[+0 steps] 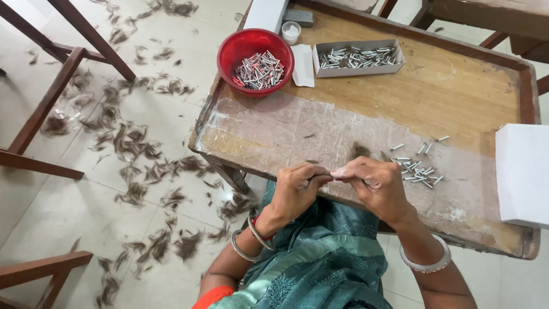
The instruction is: Manually assembling small brushes by inserting bundles of hair into metal ferrules.
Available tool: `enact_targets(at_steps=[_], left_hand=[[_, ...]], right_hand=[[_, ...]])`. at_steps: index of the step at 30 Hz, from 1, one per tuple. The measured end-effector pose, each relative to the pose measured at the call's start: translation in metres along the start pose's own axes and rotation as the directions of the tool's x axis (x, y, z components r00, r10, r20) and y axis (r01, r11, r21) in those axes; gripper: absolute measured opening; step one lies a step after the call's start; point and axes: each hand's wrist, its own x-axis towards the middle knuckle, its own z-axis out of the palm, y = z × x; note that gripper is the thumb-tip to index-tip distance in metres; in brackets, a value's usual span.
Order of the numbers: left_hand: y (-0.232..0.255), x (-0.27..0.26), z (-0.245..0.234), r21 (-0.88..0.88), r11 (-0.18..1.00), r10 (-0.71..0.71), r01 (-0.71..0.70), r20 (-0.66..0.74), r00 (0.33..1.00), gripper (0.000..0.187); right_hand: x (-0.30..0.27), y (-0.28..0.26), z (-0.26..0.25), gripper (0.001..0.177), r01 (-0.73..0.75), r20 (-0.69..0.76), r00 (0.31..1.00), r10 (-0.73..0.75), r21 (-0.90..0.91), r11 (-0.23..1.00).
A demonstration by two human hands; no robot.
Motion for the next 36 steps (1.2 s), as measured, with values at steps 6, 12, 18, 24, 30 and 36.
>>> enact_targets(at_steps=[6, 12, 18, 24, 30, 36], left_hand=[[-0.002, 0.000, 0.019, -0.023, 1.000, 0.005, -0.005, 0.013, 1.000, 0.010], [-0.008, -0.005, 0.045, -0.108, 0.993, 0.042, -0.037, 0.039, 0.998, 0.019], [-0.012, -0.005, 0.059, -0.060, 0.998, 0.021, -0.013, 0.126, 0.992, 0.017], [0.004, -0.012, 0.064, -0.094, 0.992, -0.060, 0.088, 0.269, 0.961, 0.011], [0.021, -0.002, 0.066, -0.106, 0.950, -0.197, 0.294, 0.527, 0.826, 0.011], [0.006, 0.017, 0.068, -0.053, 0.957, -0.281, 0.284, 0.070, 0.957, 0.026]], right_hand=[[0.001, -0.022, -0.019, 0.024, -0.006, -0.018, 1.000, 0.005, -0.058, 0.998], [-0.037, 0.003, -0.022, 0.011, -0.125, -0.124, 0.985, 0.117, -0.062, 0.990], [-0.062, 0.016, -0.019, 0.009, -0.070, -0.265, 0.963, 0.040, -0.102, 0.992], [-0.098, 0.025, -0.009, 0.006, -0.084, -0.308, 0.951, 0.037, -0.138, 0.987], [-0.116, 0.019, -0.031, 0.014, -0.265, -0.271, 0.934, 0.232, -0.090, 0.960], [-0.100, 0.043, -0.053, 0.031, -0.358, -0.469, 0.852, 0.232, -0.198, 0.913]])
